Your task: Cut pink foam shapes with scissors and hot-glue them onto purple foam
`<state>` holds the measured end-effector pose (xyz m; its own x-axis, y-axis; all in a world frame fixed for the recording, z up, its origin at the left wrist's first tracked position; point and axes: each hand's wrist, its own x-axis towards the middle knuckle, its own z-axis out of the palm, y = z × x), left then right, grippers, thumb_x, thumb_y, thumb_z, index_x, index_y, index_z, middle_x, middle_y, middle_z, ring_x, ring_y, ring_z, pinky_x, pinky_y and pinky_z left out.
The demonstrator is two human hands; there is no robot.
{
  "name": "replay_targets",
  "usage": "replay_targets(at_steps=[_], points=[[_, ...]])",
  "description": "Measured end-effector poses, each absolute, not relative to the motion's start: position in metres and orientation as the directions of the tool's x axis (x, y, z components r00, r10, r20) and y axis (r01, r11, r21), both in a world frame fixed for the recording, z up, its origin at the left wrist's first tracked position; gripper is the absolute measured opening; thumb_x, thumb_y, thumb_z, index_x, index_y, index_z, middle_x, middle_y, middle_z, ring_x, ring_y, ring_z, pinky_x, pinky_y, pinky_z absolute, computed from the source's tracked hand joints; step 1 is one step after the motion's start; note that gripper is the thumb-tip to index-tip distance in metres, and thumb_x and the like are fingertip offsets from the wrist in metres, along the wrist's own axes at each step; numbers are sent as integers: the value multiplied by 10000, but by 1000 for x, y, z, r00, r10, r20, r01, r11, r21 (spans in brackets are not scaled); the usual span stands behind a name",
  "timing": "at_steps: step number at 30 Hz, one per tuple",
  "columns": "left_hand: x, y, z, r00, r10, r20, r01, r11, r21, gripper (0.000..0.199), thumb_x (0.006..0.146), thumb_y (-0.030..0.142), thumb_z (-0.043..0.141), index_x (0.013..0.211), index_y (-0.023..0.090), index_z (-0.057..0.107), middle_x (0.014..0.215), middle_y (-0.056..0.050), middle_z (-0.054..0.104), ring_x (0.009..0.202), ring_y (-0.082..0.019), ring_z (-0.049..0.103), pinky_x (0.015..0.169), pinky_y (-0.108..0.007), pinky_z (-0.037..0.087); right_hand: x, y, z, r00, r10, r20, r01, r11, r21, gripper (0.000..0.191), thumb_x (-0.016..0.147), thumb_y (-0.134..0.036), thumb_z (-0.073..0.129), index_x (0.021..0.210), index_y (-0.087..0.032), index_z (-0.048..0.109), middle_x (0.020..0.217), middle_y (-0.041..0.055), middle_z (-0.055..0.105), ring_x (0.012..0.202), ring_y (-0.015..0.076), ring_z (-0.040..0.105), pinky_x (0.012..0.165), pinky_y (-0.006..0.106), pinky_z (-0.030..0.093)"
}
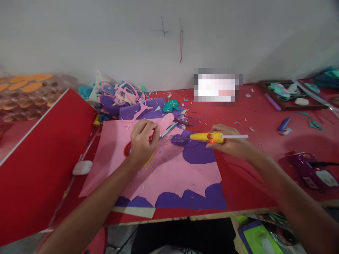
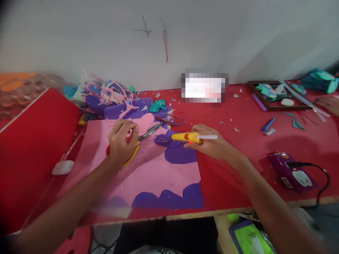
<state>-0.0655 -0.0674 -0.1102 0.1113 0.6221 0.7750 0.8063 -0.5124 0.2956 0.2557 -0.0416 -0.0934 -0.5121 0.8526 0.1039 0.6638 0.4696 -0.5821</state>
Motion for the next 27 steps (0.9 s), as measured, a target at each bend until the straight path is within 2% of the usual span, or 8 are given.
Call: replay_targets(at_steps=[6,17,21,27], points=[[-66,-68,-109,99,646,757,814,-490,311,146,950,153,557,817,213,568,808,-37,619,788,-179,554,742,-340,458,253,-44,-97,-532,832,159,639,517,-570,462,914,-613,650,685,-257,465,736,24,523,669,205,491,601,372,358],[-67,-69,-111,98,647,757,800,-504,327,135,944,137,569,832,213,574,823,-39,634,800,-182,561,753,-347,455,258,-50,-103,-553,808,205,601,557,-573,479,882,-604,690,625,-256,485,686,25,511,643,200,453,582,372,313],[-67,-69,-110,107,639,761,791,-519,325,142,940,120,567,831,211,571,824,-39,641,799,-179,559,750,-343,452,263,-52,-103,-518,829,210,598,526,-605,410,891,-562,709,685,-257,528,735,16,535,653,193,487,590,368,346],[-67,-69,-111,101,650,753,789,-514,337,141,936,119,567,831,212,571,835,-38,645,810,-178,570,760,-343,458,266,-51,-99,-499,859,110,574,423,-701,259,877,-480,741,812,-271,602,819,22,624,688,203,579,626,377,435]])
